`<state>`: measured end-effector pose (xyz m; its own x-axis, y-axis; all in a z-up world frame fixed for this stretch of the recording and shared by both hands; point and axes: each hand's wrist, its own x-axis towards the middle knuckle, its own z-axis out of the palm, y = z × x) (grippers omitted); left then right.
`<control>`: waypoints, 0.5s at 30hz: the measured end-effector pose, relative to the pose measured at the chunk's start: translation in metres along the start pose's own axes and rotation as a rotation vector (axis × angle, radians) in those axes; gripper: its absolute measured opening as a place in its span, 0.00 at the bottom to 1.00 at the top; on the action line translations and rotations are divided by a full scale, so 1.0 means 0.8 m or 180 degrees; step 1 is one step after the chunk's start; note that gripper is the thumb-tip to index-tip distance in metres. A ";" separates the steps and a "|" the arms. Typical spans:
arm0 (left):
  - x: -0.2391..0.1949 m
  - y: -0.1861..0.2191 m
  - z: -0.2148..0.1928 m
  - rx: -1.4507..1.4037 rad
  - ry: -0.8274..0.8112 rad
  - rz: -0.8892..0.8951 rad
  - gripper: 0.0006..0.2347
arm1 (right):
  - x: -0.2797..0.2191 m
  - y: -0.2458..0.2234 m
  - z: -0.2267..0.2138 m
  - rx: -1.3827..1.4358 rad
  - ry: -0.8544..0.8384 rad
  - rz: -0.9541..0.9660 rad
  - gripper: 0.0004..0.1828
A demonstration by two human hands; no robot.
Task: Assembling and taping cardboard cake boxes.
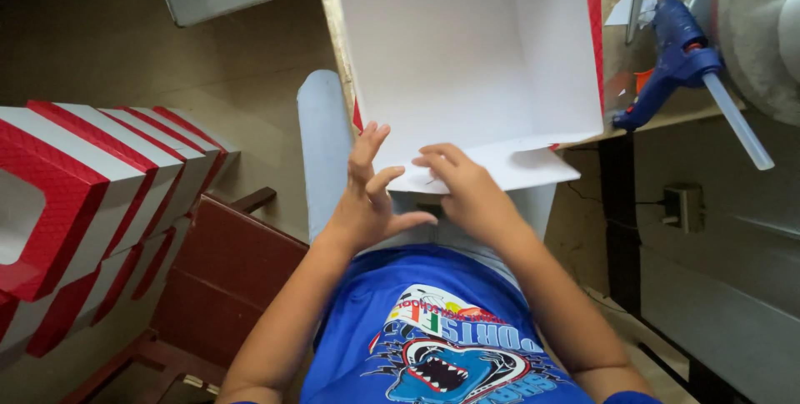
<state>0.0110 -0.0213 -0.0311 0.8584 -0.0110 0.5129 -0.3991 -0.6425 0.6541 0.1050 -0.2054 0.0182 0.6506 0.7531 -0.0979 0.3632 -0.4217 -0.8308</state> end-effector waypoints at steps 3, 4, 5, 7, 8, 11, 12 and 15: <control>-0.015 -0.005 0.003 -0.0087 -0.0189 -0.0063 0.37 | -0.017 -0.004 0.016 -0.0089 0.0297 -0.0048 0.30; -0.013 -0.002 0.000 -0.0090 -0.0200 -0.0066 0.37 | -0.022 0.000 0.023 -0.0081 0.0299 -0.0039 0.30; -0.013 0.002 -0.003 0.0294 -0.0508 -0.0081 0.32 | -0.029 0.002 0.030 -0.0009 0.0367 0.0059 0.27; -0.018 0.005 -0.010 0.0676 -0.0828 -0.0099 0.27 | -0.040 0.005 0.035 0.0073 0.0433 0.0166 0.24; -0.023 0.004 -0.013 0.0979 -0.0870 -0.0026 0.18 | -0.044 0.004 0.032 0.0103 0.0239 -0.0081 0.25; -0.039 0.000 -0.021 0.1390 -0.0926 0.0130 0.11 | -0.050 0.016 0.018 0.0423 -0.0108 -0.0145 0.26; -0.046 -0.001 -0.023 0.1484 -0.0940 0.0222 0.11 | -0.052 0.023 0.014 0.0703 -0.0252 0.0048 0.23; -0.047 0.002 -0.030 0.1667 -0.0749 0.0253 0.10 | -0.042 0.048 -0.003 -0.0046 -0.0137 0.0186 0.17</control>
<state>-0.0297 -0.0034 -0.0356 0.9047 -0.2064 0.3726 -0.3041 -0.9256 0.2255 0.0984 -0.2482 -0.0090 0.6419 0.7478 -0.1697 0.3353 -0.4727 -0.8150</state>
